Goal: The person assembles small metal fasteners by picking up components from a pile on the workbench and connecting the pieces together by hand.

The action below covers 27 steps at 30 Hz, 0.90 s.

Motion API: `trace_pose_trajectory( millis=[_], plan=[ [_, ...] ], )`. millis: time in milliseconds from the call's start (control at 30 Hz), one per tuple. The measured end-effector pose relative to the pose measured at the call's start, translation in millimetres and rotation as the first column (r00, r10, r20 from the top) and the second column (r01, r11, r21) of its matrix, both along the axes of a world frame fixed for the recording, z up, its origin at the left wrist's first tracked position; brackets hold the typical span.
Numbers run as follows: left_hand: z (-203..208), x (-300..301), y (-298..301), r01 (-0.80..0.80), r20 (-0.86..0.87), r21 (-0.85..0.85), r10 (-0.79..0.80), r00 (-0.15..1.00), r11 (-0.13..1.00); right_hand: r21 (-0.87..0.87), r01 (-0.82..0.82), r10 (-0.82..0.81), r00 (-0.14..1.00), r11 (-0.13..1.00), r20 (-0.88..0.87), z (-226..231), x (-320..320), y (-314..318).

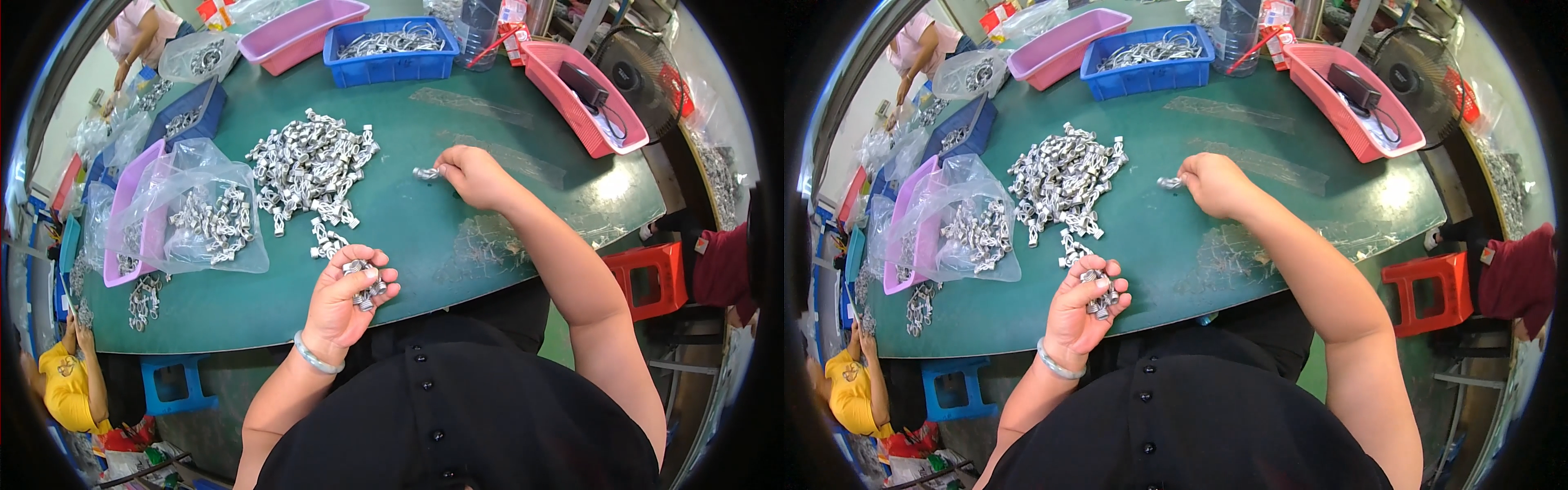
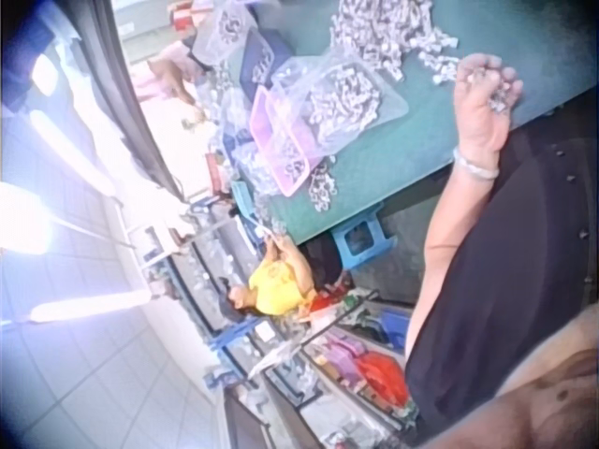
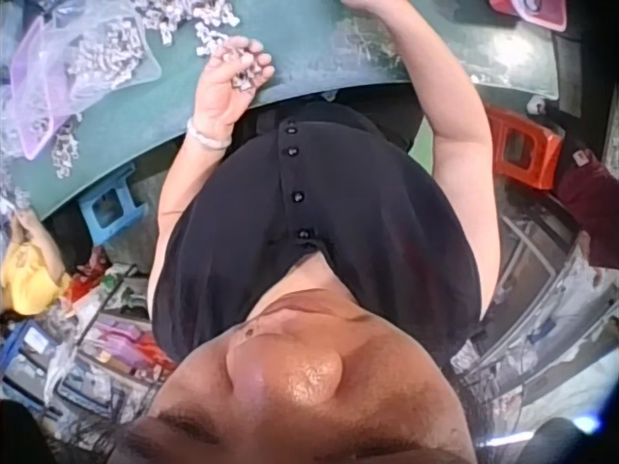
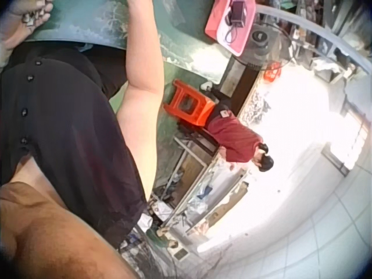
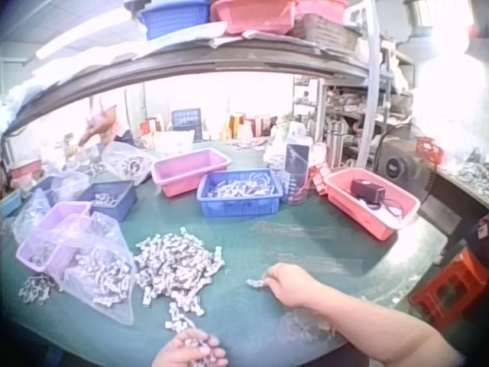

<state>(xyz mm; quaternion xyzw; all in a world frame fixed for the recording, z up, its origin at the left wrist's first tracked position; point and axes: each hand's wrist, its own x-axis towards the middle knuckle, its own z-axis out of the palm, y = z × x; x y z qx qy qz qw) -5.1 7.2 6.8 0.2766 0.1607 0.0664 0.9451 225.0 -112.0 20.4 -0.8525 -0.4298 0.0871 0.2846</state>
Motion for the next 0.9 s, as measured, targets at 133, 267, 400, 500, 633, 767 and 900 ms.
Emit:
trace_pose_trajectory(
  millis=[133, 267, 400, 500, 633, 767, 900],
  plan=[
    [1, 0, -1, -0.038, -0.072, 0.103, 0.046, 0.996, 0.994, 0.204, -0.101, 0.189, 0.854, 0.974, -0.484, 15, -27, -2],
    [9, 4, -6, -0.043, -0.140, 0.150, 0.064, 0.988, 0.988, 0.325, -0.146, 0.324, 0.729, 0.934, -0.603, 27, -57, -4],
    [12, 3, -9, -0.043, -0.138, 0.178, 0.069, 0.988, 0.983, 0.381, -0.168, 0.382, 0.700, 0.909, -0.604, 27, -75, -6],
    [11, 2, -11, -0.077, -0.122, 0.182, 0.100, 0.987, 0.980, 0.375, -0.133, 0.374, 0.609, 0.918, -0.700, 25, -82, -5],
    [7, -1, -13, -0.116, -0.102, 0.220, 0.141, 0.985, 0.968, 0.427, -0.116, 0.426, 0.493, 0.897, -0.759, 18, -88, -6],
    [9, -1, -15, -0.145, -0.103, 0.258, 0.176, 0.979, 0.955, 0.426, -0.030, 0.411, 0.330, 0.904, -0.850, 2, -93, -6],
    [11, 1, -15, -0.146, -0.065, 0.291, 0.172, 0.983, 0.945, 0.397, 0.090, 0.383, 0.144, 0.913, -0.913, -3, -98, -6]
  ],
)
